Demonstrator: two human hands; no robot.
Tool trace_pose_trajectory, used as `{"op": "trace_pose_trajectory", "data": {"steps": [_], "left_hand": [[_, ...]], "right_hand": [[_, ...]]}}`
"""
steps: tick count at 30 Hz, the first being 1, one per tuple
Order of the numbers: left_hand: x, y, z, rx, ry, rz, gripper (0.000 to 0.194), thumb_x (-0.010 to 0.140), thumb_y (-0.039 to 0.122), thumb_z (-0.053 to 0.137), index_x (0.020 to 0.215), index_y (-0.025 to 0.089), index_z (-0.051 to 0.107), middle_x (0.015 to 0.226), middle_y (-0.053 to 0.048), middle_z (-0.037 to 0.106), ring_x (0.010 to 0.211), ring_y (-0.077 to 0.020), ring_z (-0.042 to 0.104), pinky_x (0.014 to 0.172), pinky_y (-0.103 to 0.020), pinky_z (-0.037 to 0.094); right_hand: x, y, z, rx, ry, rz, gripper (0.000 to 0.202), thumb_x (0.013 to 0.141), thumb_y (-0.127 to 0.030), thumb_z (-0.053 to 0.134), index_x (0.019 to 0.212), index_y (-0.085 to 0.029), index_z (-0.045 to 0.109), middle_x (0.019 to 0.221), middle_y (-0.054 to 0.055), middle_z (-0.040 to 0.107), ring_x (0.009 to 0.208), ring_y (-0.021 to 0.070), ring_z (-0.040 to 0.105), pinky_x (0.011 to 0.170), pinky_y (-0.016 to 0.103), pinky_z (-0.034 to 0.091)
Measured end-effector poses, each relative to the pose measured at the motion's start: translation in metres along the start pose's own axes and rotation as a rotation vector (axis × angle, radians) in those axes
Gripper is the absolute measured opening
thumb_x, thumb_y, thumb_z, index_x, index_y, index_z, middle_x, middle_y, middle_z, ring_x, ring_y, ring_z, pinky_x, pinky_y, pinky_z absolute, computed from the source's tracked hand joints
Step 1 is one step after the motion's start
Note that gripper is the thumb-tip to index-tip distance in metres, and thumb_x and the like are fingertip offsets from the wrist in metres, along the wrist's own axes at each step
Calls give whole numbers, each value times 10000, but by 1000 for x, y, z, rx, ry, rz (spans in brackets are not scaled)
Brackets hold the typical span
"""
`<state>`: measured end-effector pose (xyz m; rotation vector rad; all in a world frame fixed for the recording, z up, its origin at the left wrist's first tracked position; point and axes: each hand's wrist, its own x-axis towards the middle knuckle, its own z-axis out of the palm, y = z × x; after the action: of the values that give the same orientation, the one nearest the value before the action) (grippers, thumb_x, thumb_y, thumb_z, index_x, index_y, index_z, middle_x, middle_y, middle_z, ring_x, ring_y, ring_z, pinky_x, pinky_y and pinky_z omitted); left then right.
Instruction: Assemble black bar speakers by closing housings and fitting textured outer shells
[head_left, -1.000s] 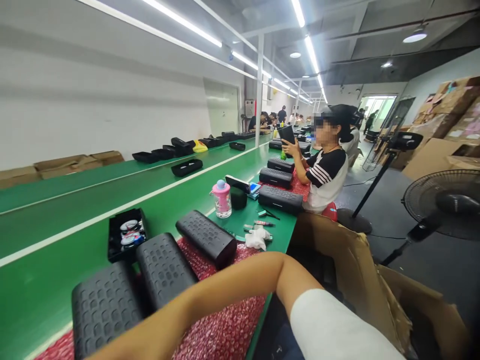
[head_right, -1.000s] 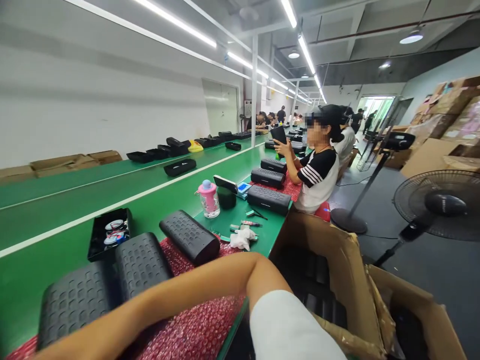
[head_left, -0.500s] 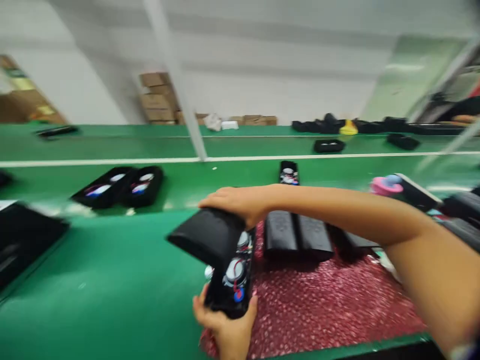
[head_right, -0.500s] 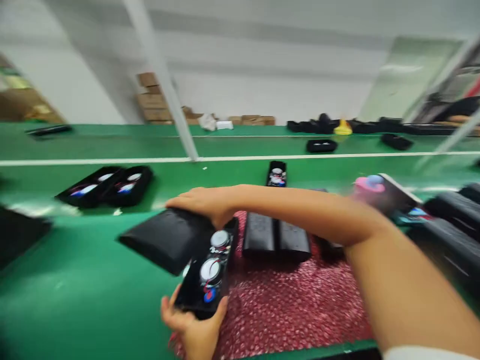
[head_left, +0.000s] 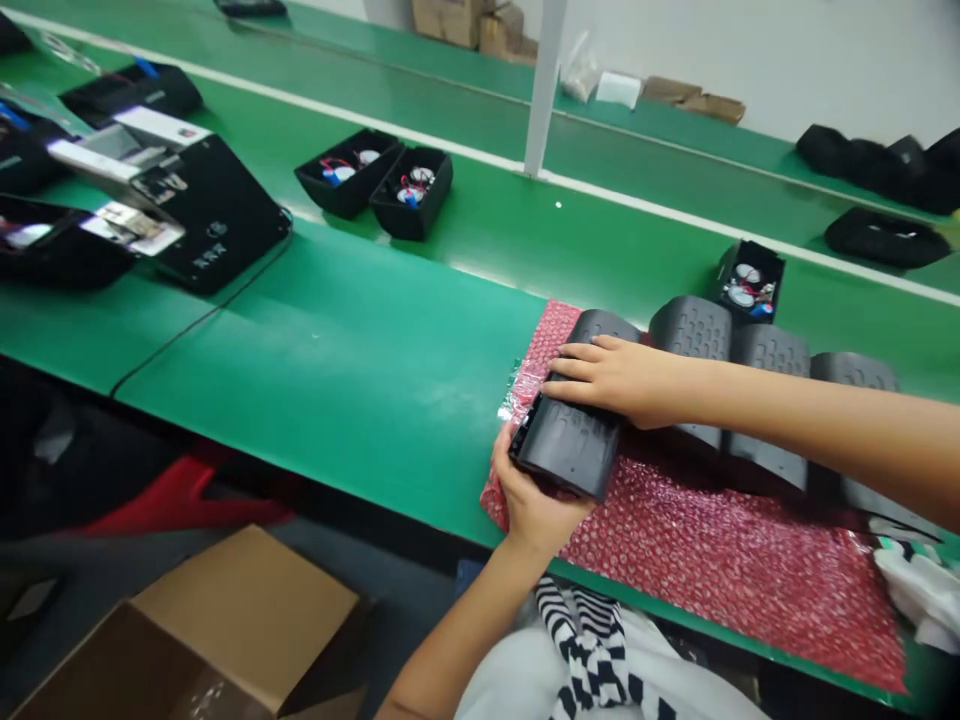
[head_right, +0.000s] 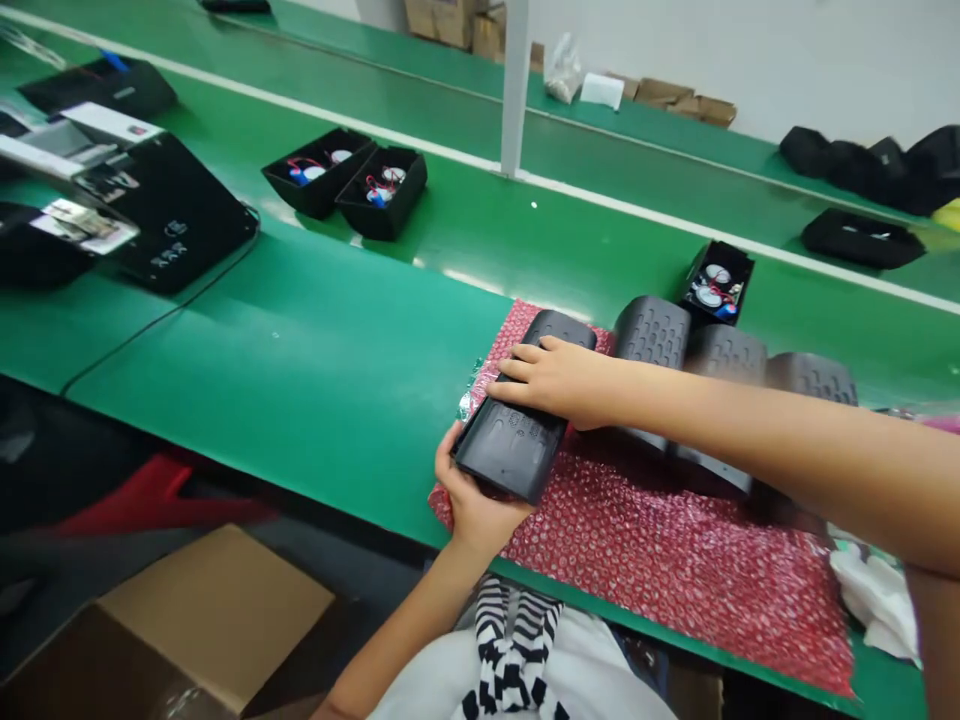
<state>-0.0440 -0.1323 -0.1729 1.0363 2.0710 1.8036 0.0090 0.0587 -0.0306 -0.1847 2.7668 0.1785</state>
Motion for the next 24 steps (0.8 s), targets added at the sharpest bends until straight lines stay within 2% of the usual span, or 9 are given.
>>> {"op": "trace_pose_trajectory", "data": {"steps": [6,12,18,24], "left_hand": [[2,1,-4,-13,-44,41,1271,480,348,919,1468,158,143,1449,-254,323,1350,-383,398,1103,-567,365],[2,-10,-2,-63,-3,206,1338,528,505,898,1491,181,27,1457,-258,296,1375,-376,358,1113,-602,331],[2,-7,-5,-95,-30,121,1223,547,465,886,1474,153,152,1456,-254,313,1363,-393,376,1113,-591,343],[2,-5,-6,-120,-50,116,1128,587,391,859,1448,151,171,1447,-257,327,1359,-382,380,1116,-594,330]], "right_hand": [[4,0,10,-13,41,3,890,663,-193,753,1462,-157,363,1442,172,454,1294,351,428,941,465,427],[9,-3,4,-102,-24,32,982,575,-212,802,1456,-149,374,1447,168,467,1241,351,487,923,441,468],[10,-6,4,-116,3,47,938,589,-232,798,1437,-175,403,1430,153,495,1205,332,515,894,425,475],[13,-6,0,-118,-17,46,945,579,-228,802,1434,-169,404,1377,147,539,1160,331,530,863,428,476]]}}
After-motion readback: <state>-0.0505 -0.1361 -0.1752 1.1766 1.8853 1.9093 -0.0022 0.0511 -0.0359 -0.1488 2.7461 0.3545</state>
